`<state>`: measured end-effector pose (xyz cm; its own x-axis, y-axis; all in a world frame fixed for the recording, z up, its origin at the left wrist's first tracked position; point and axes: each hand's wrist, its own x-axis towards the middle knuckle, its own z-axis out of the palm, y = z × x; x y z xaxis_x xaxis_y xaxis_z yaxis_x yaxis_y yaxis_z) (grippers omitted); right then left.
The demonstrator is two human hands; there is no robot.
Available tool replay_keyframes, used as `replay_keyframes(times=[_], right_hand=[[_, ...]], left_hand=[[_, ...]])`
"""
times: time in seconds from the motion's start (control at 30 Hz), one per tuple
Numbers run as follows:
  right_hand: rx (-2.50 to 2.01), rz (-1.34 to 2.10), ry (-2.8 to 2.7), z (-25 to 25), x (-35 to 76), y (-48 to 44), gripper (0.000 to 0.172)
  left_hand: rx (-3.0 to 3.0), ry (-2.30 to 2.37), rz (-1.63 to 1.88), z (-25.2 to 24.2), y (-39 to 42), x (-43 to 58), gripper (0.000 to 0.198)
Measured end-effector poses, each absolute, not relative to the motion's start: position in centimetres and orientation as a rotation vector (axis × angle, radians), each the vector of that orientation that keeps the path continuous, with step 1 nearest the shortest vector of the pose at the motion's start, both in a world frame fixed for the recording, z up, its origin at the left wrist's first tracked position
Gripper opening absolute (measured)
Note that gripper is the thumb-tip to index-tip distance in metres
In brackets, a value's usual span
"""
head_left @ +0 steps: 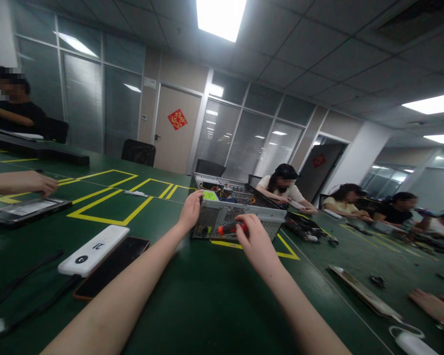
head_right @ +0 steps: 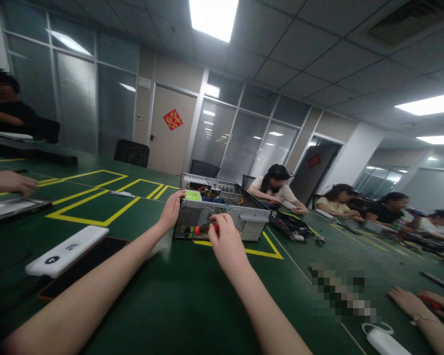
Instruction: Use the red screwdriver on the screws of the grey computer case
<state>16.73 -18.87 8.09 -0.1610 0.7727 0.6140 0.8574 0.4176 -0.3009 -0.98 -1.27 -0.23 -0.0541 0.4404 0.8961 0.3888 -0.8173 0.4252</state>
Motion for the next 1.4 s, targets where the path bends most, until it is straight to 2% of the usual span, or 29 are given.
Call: replay_keyframes(times=[0.23, 0.43, 0.57, 0.87, 1.4], right_hand=[[-1.198, -0.267, -1.913, 9.2, 17.0, -19.6, 0.01], [-0.877, -0.668, -1.951, 8.6, 17.1, -19.6, 0.028], [-0.745, -0.816, -1.951, 7.6, 17.3, -19.1, 0.032], [-0.642, -0.919, -1.925, 6.2, 17.7, -17.6, 0.042], [-0.637, -0.932, -1.925, 6.0, 17.9, -17.5, 0.041]], left_hand=[[2.131, 0.943, 2.045, -0.3, -1.3, -0.9, 0.038], [2.123, 0.939, 2.048, -0.2, -1.5, -1.0, 0.038], [2.124, 0.951, 2.045, -0.3, -1.4, -0.9, 0.037], [2.122, 0.927, 2.08, -0.6, -1.1, -0.8, 0.037], [2.135, 0.938, 2.058, -0.4, -1.3, -0.9, 0.037]])
